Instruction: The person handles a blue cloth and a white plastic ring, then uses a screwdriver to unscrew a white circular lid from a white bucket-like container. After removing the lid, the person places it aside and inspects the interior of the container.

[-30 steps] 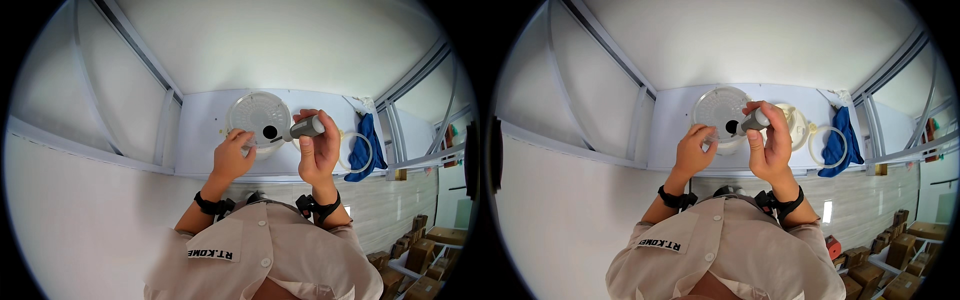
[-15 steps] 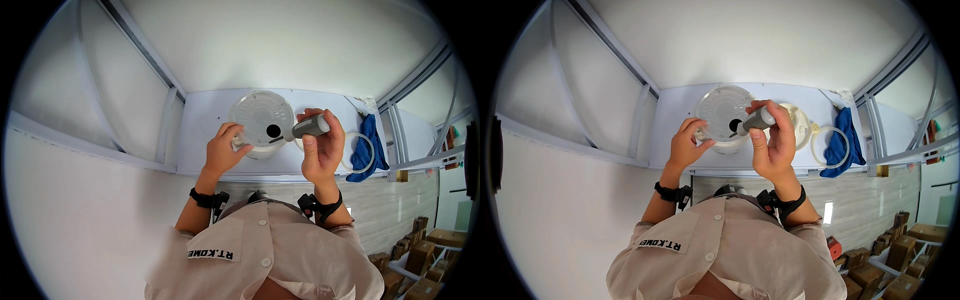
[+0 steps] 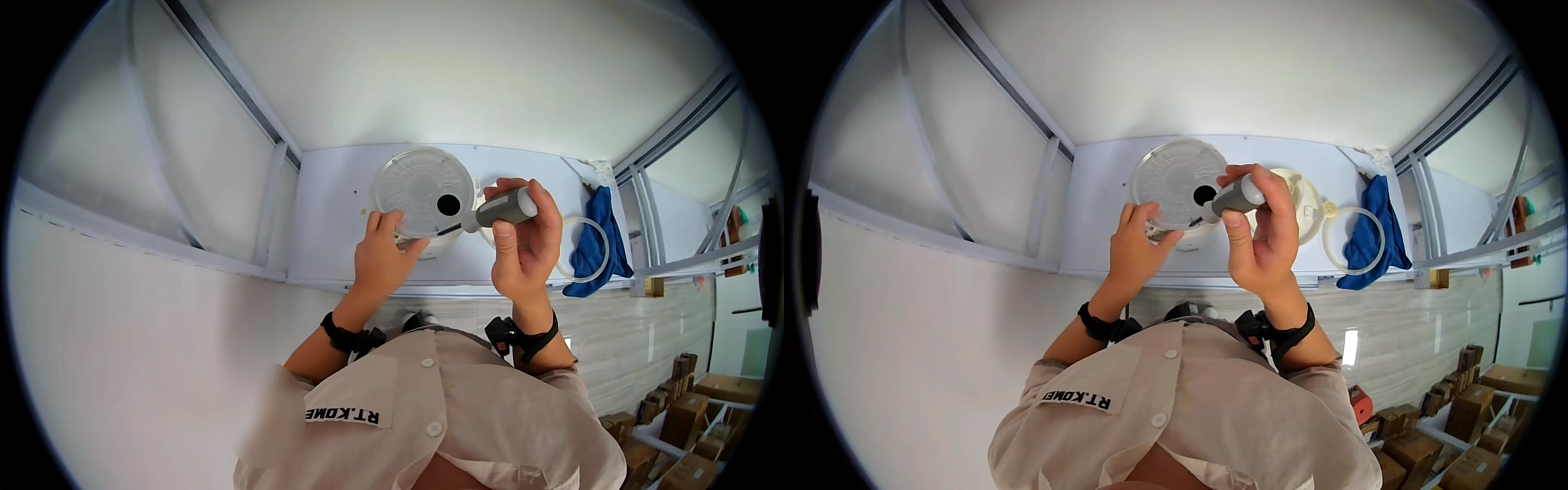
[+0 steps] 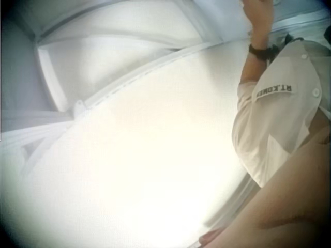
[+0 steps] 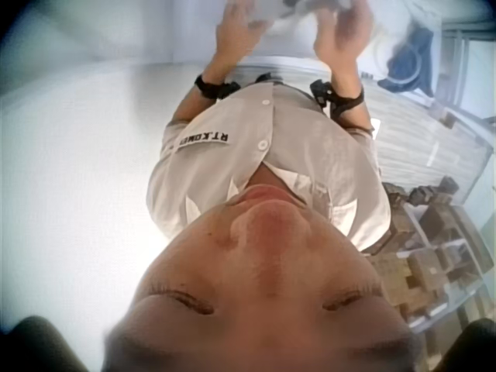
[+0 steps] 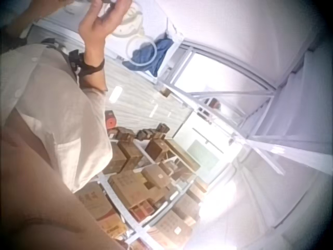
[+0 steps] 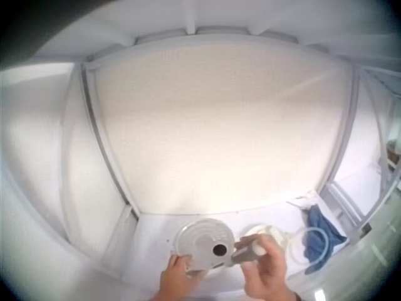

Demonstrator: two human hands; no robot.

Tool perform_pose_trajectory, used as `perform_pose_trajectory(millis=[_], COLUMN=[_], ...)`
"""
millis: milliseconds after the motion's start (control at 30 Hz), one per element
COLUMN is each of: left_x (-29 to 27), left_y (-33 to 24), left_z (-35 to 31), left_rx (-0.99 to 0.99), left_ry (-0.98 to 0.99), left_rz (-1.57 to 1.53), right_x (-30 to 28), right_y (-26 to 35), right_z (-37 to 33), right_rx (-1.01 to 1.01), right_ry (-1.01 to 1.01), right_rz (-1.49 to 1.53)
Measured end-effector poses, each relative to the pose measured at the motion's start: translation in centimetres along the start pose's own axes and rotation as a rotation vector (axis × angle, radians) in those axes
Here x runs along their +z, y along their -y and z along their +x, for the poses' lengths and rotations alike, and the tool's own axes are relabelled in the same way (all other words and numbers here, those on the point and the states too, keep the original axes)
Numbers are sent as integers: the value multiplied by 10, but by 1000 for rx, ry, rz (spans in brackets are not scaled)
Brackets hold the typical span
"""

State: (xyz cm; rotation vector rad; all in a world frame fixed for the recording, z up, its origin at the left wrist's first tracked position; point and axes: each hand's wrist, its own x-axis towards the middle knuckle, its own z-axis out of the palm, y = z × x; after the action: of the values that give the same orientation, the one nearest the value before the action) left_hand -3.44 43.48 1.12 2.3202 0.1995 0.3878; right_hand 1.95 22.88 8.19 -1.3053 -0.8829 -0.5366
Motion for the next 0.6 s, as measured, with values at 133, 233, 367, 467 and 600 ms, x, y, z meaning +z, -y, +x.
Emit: perform_pose_trajectory(millis=[133,233,367,467,600], left_x=[4,0,-10,-13,-22], left_y=[7,12,11,11,22], left_z=[-3,-5,-7,-8,-4], left_rx=[66,46,27,68,124], left_ry=[-20,54,237,238,292], left_rz=[-56,-193,-310,-339,-427], right_x=[2,4,3,3,2], right_y=[0,0,-4,-4,-6], right_z=[0,1,0,-1,-1], right_rx=[4,2,16,32,25], right_ry=[5,3,3,4,3], right_rz=[-5,2,-13,-14,-10])
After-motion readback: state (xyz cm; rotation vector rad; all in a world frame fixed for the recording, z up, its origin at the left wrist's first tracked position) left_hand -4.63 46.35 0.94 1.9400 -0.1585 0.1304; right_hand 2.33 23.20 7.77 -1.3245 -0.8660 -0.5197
